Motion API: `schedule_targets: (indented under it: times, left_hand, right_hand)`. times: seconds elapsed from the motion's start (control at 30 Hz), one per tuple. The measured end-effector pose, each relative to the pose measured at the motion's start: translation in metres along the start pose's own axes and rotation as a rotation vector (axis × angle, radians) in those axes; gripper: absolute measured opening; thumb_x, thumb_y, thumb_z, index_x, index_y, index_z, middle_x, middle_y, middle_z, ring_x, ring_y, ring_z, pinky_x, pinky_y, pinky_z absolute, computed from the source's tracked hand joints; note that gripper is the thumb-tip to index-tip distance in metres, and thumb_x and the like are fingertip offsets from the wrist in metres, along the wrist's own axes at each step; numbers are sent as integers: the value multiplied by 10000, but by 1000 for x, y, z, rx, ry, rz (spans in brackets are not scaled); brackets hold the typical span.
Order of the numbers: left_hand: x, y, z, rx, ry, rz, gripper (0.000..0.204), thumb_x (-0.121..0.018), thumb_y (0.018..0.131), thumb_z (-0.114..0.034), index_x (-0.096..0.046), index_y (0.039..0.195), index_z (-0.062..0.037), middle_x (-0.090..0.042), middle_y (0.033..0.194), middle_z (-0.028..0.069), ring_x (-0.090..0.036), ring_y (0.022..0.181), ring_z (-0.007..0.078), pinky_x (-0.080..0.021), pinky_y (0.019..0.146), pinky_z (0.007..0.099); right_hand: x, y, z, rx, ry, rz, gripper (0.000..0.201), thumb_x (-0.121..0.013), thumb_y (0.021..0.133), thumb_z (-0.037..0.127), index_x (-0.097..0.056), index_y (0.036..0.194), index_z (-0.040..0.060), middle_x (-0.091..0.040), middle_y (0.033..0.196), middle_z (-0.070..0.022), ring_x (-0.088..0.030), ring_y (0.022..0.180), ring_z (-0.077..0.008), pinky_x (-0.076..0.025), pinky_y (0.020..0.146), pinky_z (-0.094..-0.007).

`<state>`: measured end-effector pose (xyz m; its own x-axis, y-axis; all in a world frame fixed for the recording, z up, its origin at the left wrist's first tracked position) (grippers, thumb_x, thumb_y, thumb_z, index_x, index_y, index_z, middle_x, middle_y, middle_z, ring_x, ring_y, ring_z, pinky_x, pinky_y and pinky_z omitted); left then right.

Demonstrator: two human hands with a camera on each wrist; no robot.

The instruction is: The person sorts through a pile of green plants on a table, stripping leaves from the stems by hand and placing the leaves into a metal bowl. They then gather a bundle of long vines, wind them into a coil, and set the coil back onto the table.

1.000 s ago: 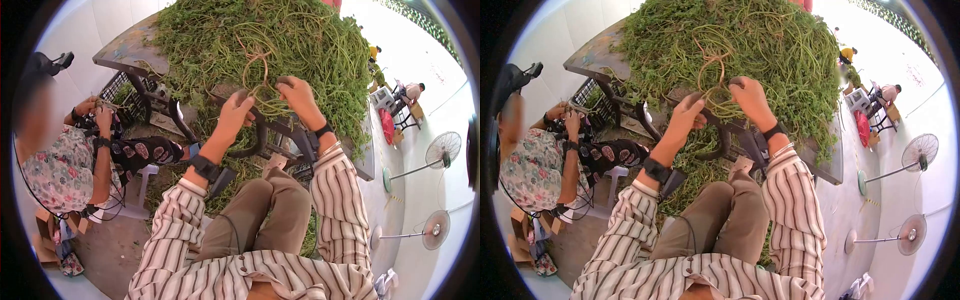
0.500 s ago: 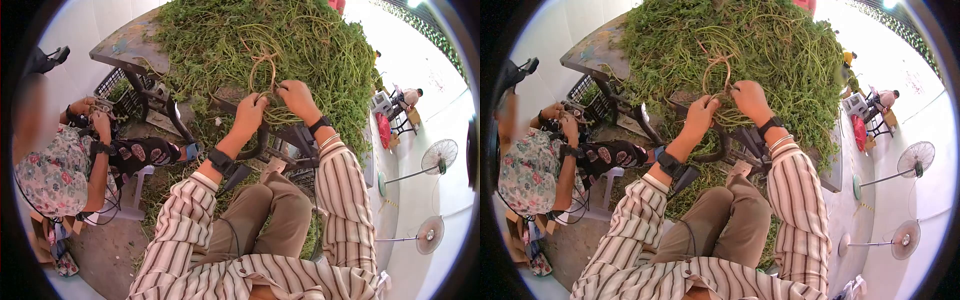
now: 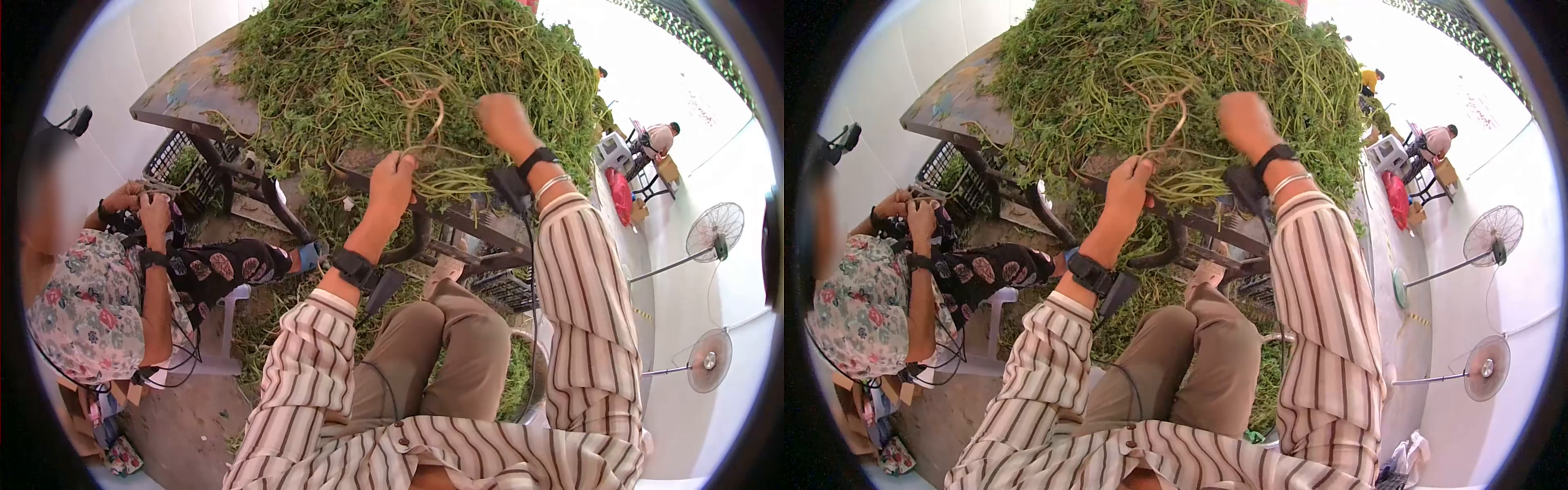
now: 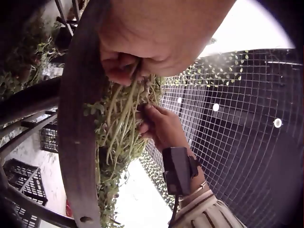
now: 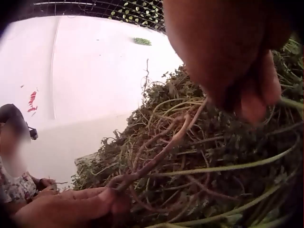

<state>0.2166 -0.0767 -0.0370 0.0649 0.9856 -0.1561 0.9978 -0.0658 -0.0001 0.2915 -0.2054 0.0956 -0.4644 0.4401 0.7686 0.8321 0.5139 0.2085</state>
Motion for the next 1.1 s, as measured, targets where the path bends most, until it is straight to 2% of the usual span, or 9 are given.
schedule_targets:
  times: [0.03,0.13,0.17,0.27,0.47,0.7,0.87,1.0,1.1]
  left_hand:
    - [5,-3,2,11,-69,-41,300,-414,926,-271,-529,933,6,-445,658,43,-444,472,118,-398,474,304]
    - [9,-2,2,20,-137,-66,309,-440,920,-280,-541,997,2,-439,660,18,-444,489,105,-422,485,288]
    - [4,-1,4,24,-146,-41,332,-460,916,-288,-548,1055,1,-426,659,-4,-431,500,96,-444,498,278]
    - [3,-4,1,32,-254,-46,344,-477,909,-285,-547,1083,4,-439,678,13,-444,501,100,-481,537,275]
    - [-1,-4,9,47,-595,103,340,-470,886,-165,-481,1159,37,-497,713,14,-514,659,101,-529,700,304]
    - [-13,-9,-15,-70,-593,208,346,-485,855,-107,-474,1160,55,-578,870,55,-568,746,114,-518,742,299]
    - [-15,-6,-15,-80,-486,211,354,-515,844,-118,-487,1150,57,-586,888,58,-569,754,112,-498,706,266]
    - [-18,-8,-26,-134,-255,212,305,-529,840,-125,-537,1093,45,-570,840,36,-539,708,93,-480,668,252]
    - [-23,-5,-27,-157,-82,206,271,-525,846,-129,-564,1052,42,-545,795,15,-514,680,82,-478,653,253]
  right_hand:
    - [-19,2,-35,13,-11,-222,92,-579,700,124,-664,708,89,-606,670,-116,-614,658,-287,-493,578,-380]
    - [7,-19,-91,-61,-30,-211,126,-579,733,182,-653,728,80,-612,689,-55,-608,650,-218,-487,590,-326]
    - [-6,-25,-126,-412,641,-47,210,-540,786,233,-645,759,53,-626,688,-50,-585,608,-169,-460,563,-302]
    - [28,-40,-134,-628,1109,-274,280,-492,826,263,-636,791,26,-627,676,-37,-545,580,-118,-427,550,-274]
    - [47,-44,-35,-372,1123,33,296,-544,810,293,-632,897,24,-614,717,-36,-530,638,-105,-419,579,-292]
    - [35,-63,69,21,1169,189,290,-595,758,285,-626,807,0,-569,707,-152,-532,654,-253,-420,597,-348]
    - [37,-66,63,1,1259,5,237,-609,744,237,-616,799,7,-555,669,-155,-521,611,-296,-416,593,-379]
    - [22,-67,60,-73,1367,101,203,-590,751,208,-619,800,13,-555,657,-162,-547,618,-311,-420,583,-385]
    - [35,-65,52,-24,1015,-24,138,-550,759,141,-613,742,19,-562,633,-154,-578,617,-307,-449,560,-376]
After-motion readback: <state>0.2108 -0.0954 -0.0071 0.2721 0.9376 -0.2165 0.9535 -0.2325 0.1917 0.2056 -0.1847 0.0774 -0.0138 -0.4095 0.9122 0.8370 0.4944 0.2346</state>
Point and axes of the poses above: each hand's wrist, its own y-axis towards the middle knuckle, its own x-axis out of the back of the hand, z = x × y, the point moved 9 cm from there along y, towards the middle knuckle
